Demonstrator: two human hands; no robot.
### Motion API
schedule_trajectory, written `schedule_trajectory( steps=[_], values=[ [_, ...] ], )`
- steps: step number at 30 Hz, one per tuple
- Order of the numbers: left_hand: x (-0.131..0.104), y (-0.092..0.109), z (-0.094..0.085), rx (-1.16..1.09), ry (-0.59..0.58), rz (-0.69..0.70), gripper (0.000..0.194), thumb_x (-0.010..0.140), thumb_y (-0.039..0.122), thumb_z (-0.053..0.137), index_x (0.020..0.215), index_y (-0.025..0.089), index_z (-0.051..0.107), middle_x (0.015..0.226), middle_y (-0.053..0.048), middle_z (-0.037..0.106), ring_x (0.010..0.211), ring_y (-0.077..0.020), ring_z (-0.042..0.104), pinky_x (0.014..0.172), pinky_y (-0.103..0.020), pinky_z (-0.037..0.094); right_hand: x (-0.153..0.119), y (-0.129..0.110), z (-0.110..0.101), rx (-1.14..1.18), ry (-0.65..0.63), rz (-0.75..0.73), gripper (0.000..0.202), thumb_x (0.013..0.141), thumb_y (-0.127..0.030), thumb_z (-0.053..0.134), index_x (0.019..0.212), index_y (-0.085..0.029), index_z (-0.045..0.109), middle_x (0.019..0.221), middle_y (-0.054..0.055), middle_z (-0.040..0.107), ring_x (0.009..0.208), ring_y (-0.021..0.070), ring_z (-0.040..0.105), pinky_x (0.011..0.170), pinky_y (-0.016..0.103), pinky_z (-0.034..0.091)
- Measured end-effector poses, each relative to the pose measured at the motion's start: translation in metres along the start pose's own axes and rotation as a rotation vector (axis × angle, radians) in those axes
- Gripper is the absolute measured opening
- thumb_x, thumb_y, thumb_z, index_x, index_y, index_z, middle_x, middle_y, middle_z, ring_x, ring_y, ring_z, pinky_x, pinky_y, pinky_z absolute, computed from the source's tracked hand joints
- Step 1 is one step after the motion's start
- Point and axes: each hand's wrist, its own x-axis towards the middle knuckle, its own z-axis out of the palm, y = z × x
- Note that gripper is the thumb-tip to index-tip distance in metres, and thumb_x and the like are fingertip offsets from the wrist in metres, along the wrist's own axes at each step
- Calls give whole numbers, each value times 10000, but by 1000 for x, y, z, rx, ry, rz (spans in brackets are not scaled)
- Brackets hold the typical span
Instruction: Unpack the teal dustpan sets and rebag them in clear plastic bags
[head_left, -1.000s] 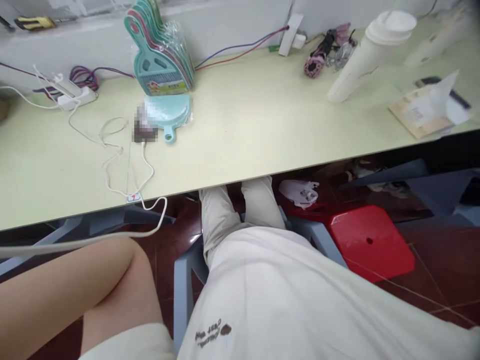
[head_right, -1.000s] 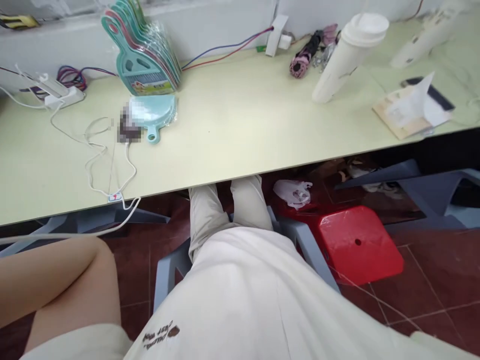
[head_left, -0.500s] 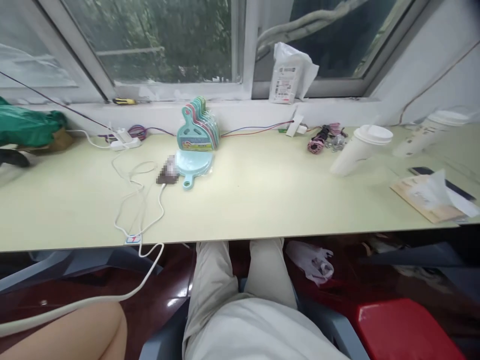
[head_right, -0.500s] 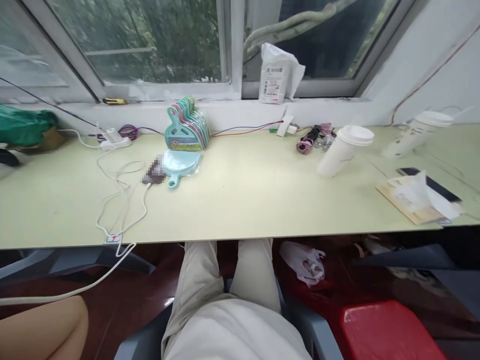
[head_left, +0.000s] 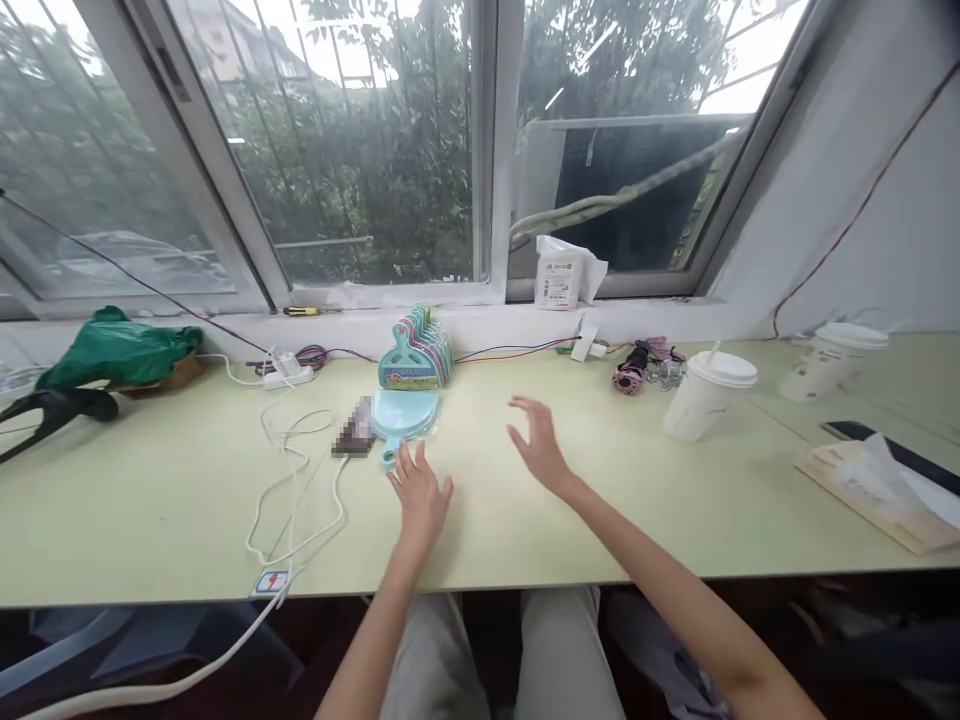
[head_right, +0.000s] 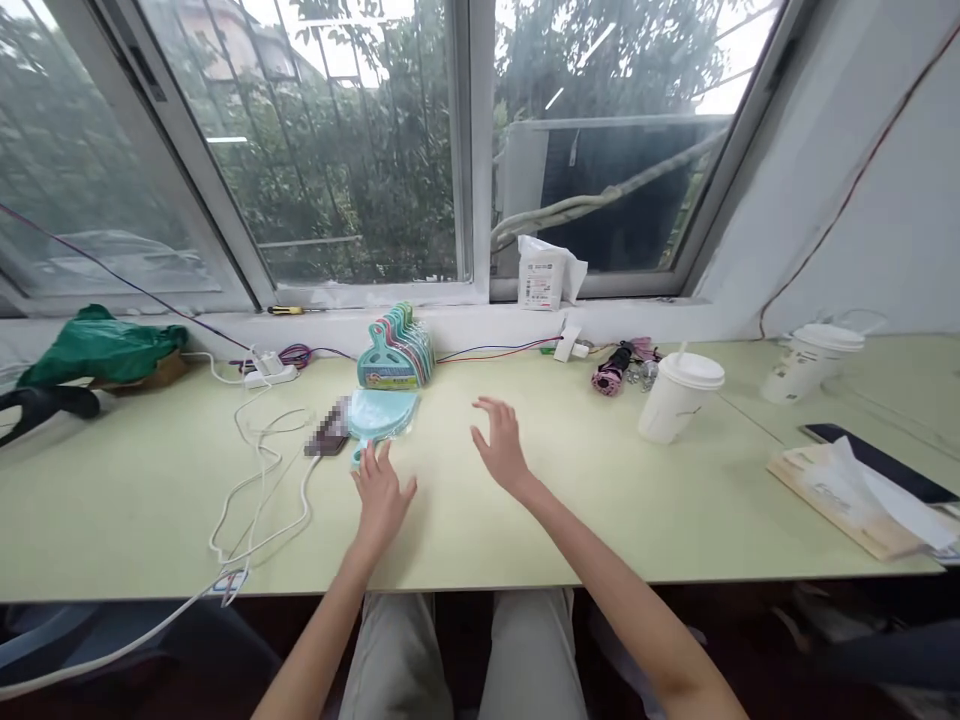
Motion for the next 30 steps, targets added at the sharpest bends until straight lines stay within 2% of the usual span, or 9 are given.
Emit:
schedule_trajectory(
  steps=[4, 7, 14, 17, 19, 22, 25, 27, 30],
  values=[
    [59, -36, 12, 138, -91, -205, 630, 861, 263, 502, 1423, 84, 280, 1395, -266, 367, 1265, -361, 385, 972, -526, 366, -5, 9, 46, -16, -265, 146, 396, 877, -206, 460, 1272, -189, 482, 1330, 103, 494, 1282, 224, 388, 1058, 399, 323],
    [77, -53, 22, 172, -151, -304, 587, 869, 273, 485, 1401, 87, 319, 1218, -245, 501, 1119, -340, 489, 841, -441, 449, -7, 16, 68, -92, -348, 77, 367, 884, -222, 440, 1245, -210, 503, 1379, 86, 457, 1351, 217, 291, 1096, 400, 237],
    [91, -57, 26, 191, -64, -285, 544, 867, 266, 469, 1360, 70, 350, 1079, -199, 540, 943, -300, 585, 749, -354, 467, -3, 22, 62, -58, -411, 75, 319, 880, -256, 444, 1183, -266, 547, 1363, 43, 471, 1323, 180, 324, 1080, 372, 236],
    [116, -59, 14, 126, 85, -272, 542, 864, 319, 472, 1339, 84, 355, 1073, -186, 549, 816, -280, 620, 697, -367, 484, -1, 20, 62, -28, -380, 68, 315, 869, -243, 462, 1171, -260, 553, 1344, 45, 490, 1290, 184, 363, 1071, 378, 240],
    [140, -60, 7, 43, 164, -210, 507, 857, 333, 488, 1297, 101, 392, 1051, -173, 564, 853, -296, 622, 725, -388, 491, 0, 19, 63, -3, -368, 62, 309, 861, -236, 477, 1159, -261, 557, 1332, 42, 502, 1273, 186, 384, 1068, 384, 241],
    [185, -57, 8, -182, 329, -167, 555, 848, 348, 514, 1318, 97, 357, 1130, -199, 554, 1028, -336, 581, 838, -444, 477, 1, 20, 66, 20, -353, 58, 306, 850, -226, 498, 1147, -266, 561, 1320, 41, 513, 1262, 184, 398, 1070, 389, 236],
    [228, -49, 25, -493, 488, -264, 687, 855, 383, 511, 1391, 63, 226, 1323, -258, 434, 1210, -344, 477, 975, -484, 409, 1, 21, 67, 27, -336, 44, 307, 847, -224, 509, 1146, -267, 560, 1315, 38, 520, 1262, 181, 402, 1068, 386, 237],
    [247, -45, 43, -603, 446, -232, 754, 869, 389, 484, 1425, 18, 135, 1425, -297, 300, 1345, -340, 327, 1064, -480, 325, 1, 21, 67, 32, -333, 44, 303, 846, -224, 515, 1142, -270, 562, 1313, 34, 524, 1260, 177, 406, 1067, 380, 240],
    [259, -42, 70, -576, 324, -56, 818, 860, 360, 487, 1448, -22, 65, 1521, -300, 45, 1440, -326, 37, 1138, -470, 192, 2, 20, 68, 32, -335, 55, 303, 843, -221, 517, 1138, -272, 566, 1311, 31, 527, 1261, 171, 407, 1070, 374, 239]
  ],
)
